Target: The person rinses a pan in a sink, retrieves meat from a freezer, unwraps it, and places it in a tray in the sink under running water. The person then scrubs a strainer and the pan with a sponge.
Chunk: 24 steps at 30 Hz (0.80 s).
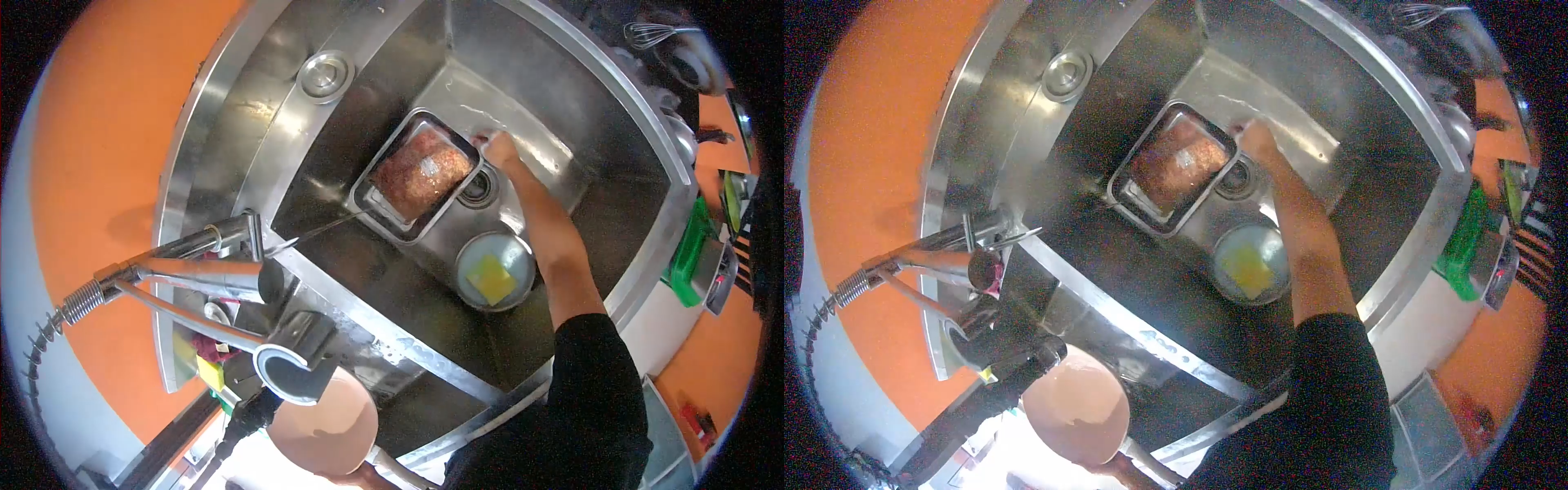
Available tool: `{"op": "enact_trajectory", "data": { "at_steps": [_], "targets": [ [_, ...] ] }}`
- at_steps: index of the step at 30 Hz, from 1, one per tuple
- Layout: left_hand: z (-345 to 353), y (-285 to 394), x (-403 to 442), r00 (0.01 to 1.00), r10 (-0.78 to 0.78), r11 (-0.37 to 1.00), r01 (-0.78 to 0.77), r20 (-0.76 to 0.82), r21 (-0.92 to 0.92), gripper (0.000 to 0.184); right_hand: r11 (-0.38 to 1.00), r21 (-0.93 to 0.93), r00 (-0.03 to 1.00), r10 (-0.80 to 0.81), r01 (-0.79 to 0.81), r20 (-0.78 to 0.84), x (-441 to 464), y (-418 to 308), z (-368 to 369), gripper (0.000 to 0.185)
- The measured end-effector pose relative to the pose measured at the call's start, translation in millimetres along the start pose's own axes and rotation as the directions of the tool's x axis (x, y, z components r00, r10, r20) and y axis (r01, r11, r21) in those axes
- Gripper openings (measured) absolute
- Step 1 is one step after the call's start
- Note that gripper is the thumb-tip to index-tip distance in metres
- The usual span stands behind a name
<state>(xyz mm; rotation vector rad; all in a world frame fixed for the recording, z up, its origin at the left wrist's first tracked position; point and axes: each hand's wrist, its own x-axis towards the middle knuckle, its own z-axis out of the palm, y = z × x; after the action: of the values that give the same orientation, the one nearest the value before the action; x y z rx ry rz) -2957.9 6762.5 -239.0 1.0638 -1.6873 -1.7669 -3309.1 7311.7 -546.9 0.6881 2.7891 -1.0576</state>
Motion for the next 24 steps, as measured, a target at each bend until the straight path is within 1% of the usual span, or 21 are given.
{"op": "enact_trajectory", "data": {
  "at_steps": [2, 3, 6, 9, 12, 15, 18, 19, 22, 24],
  "targets": [
    [0.8, -0.2, -0.8, 1.000, 0.005, 1.000, -0.005, -0.005, 0.001, 0.068, 0.997, -0.081, 0.994, 0.004, 0.004, 0.109, 12.9, -23.1, -3.2, 0.025],
    [0.8, 1.2, -1.9, 1.000, 0.006, 1.000, -0.006, -0.008, 0.003, 0.068, 0.977, -0.193, 0.988, -0.068, 0.094, 0.138, 21.3, -26.0, 2.7, 0.023],
    [3.6, 2.3, -0.6, 1.000, 0.005, 1.000, -0.004, -0.016, 0.016, 0.068, 0.950, -0.301, 0.983, -0.034, 0.088, 0.181, 29.2, -24.6, 10.6, 0.020],
    [3.0, 1.8, -1.3, 1.000, 0.009, 1.000, -0.009, -0.014, 0.015, 0.067, 0.927, -0.361, 0.995, -0.082, 0.097, 0.058, 21.1, -14.9, 21.0, 0.016],
    [0.0, 3.5, 0.4, 1.000, 0.014, 1.000, -0.014, 0.001, 0.016, 0.066, 0.961, -0.256, 0.994, 0.111, -0.108, -0.004, 2.3, -16.8, 2.0, 0.017],
    [-2.1, 1.9, -0.2, 1.000, 0.011, 1.000, -0.011, 0.003, 0.004, 0.066, 0.931, -0.337, 0.990, 0.141, -0.137, -0.013, 1.3, 18.2, 1.8, 0.019],
    [0.6, -1.0, 1.7, 1.000, 0.004, 1.000, -0.004, 0.010, -0.008, 0.065, 0.915, -0.370, 0.984, 0.123, -0.162, -0.127, -21.2, 32.1, -4.8, 0.021],
    [0.3, -0.8, 2.2, 1.000, 0.002, 1.000, -0.002, 0.013, -0.013, 0.065, 0.932, -0.271, 0.967, 0.208, -0.242, -0.148, -27.0, 31.1, -9.6, 0.022],
    [-2.0, -2.7, 2.6, 1.000, 0.003, 1.000, -0.003, 0.015, -0.024, 0.065, 0.901, -0.170, 0.906, 0.359, -0.399, -0.223, -45.7, 19.5, -19.1, 0.024],
    [-2.1, -3.0, 3.7, 1.000, 0.000, 1.000, 0.001, 0.020, -0.029, 0.064, 0.854, -0.282, 0.899, 0.426, -0.437, -0.102, -39.4, 60.9, 3.3, 0.027]
  ]
}}
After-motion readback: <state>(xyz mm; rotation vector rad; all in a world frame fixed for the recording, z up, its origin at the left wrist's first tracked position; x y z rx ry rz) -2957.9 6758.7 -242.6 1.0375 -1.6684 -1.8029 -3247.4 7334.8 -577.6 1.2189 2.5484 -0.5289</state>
